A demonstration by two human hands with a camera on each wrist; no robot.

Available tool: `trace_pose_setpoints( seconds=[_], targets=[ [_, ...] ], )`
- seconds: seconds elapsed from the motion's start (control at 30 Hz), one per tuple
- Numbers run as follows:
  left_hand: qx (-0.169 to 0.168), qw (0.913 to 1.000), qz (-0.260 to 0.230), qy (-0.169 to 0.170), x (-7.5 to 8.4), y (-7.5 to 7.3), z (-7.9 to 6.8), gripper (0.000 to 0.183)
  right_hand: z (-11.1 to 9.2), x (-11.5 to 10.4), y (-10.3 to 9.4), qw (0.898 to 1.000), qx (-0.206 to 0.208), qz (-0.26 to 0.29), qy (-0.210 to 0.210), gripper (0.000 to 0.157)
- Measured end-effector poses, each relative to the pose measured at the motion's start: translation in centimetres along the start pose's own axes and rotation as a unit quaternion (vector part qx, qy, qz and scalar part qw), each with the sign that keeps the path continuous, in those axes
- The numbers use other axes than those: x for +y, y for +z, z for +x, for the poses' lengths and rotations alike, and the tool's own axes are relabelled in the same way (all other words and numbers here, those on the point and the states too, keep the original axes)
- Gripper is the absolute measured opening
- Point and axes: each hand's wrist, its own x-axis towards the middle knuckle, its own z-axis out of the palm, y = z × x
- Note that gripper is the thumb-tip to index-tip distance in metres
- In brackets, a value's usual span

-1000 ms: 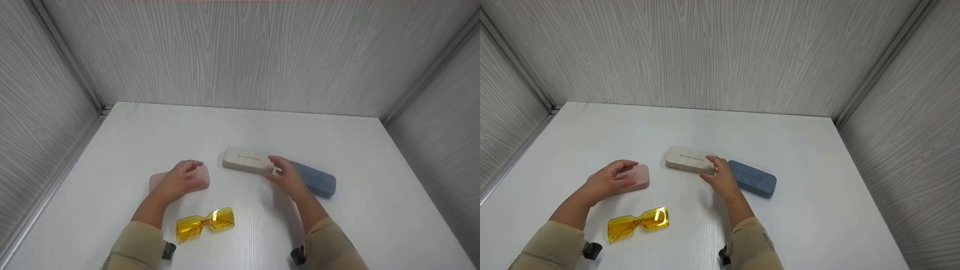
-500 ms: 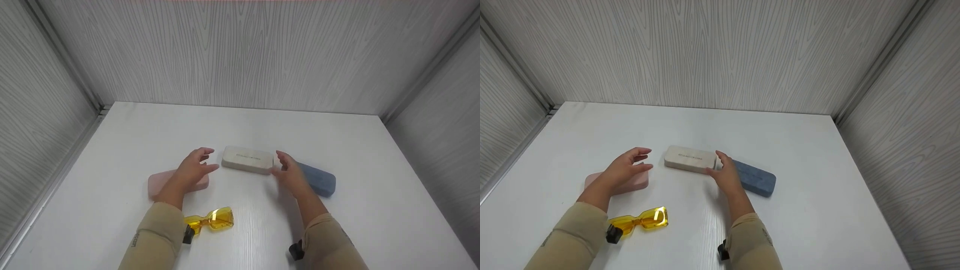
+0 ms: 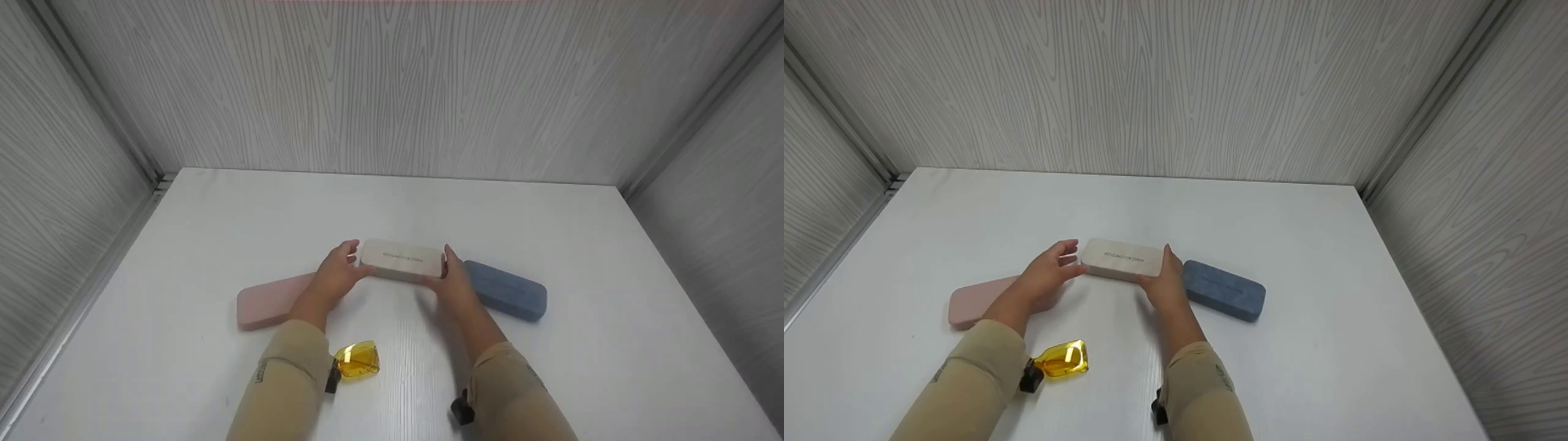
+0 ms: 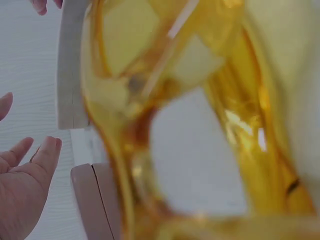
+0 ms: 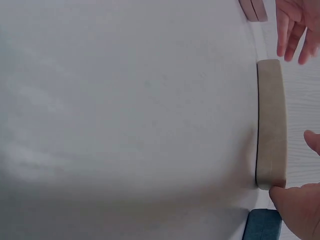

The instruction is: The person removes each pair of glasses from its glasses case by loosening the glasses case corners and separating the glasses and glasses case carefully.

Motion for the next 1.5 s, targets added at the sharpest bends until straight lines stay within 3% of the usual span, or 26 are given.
trace_pose_setpoints(
  seconds=[0.33, 0.5, 0.8, 0.87, 1.1, 1.33, 1.5],
  targets=[
    [-0.008, 0.9977, 0.066, 0.013, -1.1, 1.1, 0.7, 0.070, -0.5, 0.4, 1.2, 0.999, 0.013, -0.036, 0.002, 0.089],
    [-0.003, 0.9949, 0.099, 0.021, -0.9, 1.5, 0.9, 0.066, -0.8, 0.5, 1.1, 0.999, 0.017, -0.036, -0.004, 0.086],
    [0.018, 0.9858, 0.164, 0.028, -0.6, 1.3, 1.1, 0.066, -0.6, 1.2, 0.5, 0.996, 0.027, -0.086, -0.001, 0.080],
    [0.014, 0.9832, 0.180, 0.028, -0.5, 1.1, 1.2, 0.065, -0.6, 1.5, 0.3, 0.997, 0.027, -0.078, -0.001, 0.079],
    [0.003, 0.9732, 0.227, 0.036, -0.4, 0.4, 1.5, 0.062, -0.2, 2.5, -0.3, 0.999, 0.009, 0.037, 0.005, 0.075],
    [0.003, 0.9706, 0.235, 0.052, -0.7, -0.3, 1.9, 0.068, 0.2, 3.0, -1.0, 0.996, -0.009, 0.084, 0.013, 0.071],
    [-0.011, 0.9745, 0.220, 0.044, -0.7, -0.5, 2.1, 0.070, 0.5, 3.4, -1.4, 0.997, -0.010, 0.080, 0.019, 0.070]
  ],
)
